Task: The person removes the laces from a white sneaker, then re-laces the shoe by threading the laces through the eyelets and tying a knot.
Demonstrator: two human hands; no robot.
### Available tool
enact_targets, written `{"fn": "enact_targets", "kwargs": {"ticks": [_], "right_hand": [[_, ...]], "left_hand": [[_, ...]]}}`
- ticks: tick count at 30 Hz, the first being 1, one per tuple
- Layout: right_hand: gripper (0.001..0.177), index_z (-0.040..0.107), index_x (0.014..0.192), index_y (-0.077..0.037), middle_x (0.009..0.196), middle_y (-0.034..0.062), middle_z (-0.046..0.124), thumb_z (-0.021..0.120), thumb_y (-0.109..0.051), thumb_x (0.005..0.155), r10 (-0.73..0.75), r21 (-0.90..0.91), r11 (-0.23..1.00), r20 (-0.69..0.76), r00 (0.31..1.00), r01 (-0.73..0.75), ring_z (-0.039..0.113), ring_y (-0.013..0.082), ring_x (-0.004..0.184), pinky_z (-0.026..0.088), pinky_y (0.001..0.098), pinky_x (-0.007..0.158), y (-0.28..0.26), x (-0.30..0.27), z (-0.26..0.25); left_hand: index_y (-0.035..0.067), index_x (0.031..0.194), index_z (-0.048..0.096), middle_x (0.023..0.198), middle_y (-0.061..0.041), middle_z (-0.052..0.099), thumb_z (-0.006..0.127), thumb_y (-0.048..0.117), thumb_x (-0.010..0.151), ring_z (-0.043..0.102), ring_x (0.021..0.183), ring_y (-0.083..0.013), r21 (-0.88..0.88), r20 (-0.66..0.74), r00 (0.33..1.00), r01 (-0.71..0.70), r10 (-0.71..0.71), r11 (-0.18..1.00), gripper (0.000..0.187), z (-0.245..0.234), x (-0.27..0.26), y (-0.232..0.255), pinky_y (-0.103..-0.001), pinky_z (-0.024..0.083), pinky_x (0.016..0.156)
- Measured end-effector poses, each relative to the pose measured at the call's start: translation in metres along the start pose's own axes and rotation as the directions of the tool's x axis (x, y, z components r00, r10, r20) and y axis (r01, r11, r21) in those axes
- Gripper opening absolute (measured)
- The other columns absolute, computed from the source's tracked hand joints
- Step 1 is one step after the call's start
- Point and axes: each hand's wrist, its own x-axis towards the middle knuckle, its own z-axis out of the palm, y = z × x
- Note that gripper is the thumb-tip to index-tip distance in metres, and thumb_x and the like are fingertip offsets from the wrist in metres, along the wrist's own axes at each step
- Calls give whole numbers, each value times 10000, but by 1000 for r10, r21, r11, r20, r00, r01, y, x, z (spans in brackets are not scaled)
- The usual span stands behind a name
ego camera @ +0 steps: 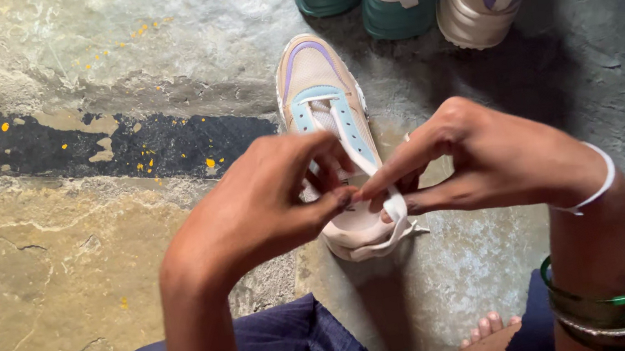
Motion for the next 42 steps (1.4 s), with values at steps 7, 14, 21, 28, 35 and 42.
{"fn": "enact_targets", "kwargs": {"ticks": [7,14,21,28,35,42], "right_hand": [[309,811,1098,-124,909,34,847,844,-147,792,71,-25,997,2,997,-71,764,135,829,643,276,730,-6,-10,-12],[204,776,1017,0,965,145,828,830,-148,887,-209,308,932,34,977,189,796,225,864,666,344,748,17,-60,-58],[182,719,1002,-36,842,71,731,692,-213,1038,49,376,919,-402,914,116,711,143,729,593,299,687,83,-116,-78],[168,730,1076,-8,903,56,697,727,-173,1047,566,423,819,-704,428,-387,605,98,700,504,253,605,111,-104,-71],[147,717,1090,-2,897,53,745,719,-111,991,528,370,839,-732,431,-399,734,134,796,619,258,713,109,-74,-60],[555,562,1419,-10,1386,180,567,776,-17,906,-150,-422,808,-822,550,-411,694,238,1056,640,327,845,78,-8,-16]], "left_hand": [[36,1312,599,1372,-183,607,711,9,669,617,1231,-365,169,-218,779,-563,588,809,654,24,13,-9,-421,508,1011],[77,984,784,928,-139,743,771,105,830,703,927,-341,287,-135,949,-236,283,928,157,32,27,-17,-434,538,851],[75,931,803,960,-103,771,772,122,783,710,915,-322,273,-160,892,-372,423,887,159,12,13,-25,-420,545,842],[61,1008,797,1036,-115,779,794,105,788,753,901,-293,133,-146,932,-315,333,940,223,-9,0,-26,-375,589,768],[157,1047,806,1086,-30,793,743,49,865,785,857,-151,152,-377,899,-178,223,972,221,-26,-13,-27,-290,600,706],[90,1133,766,1113,-66,720,766,20,973,773,1025,-150,19,-568,741,-422,358,906,175,-23,-11,-16,-278,616,900]]}}
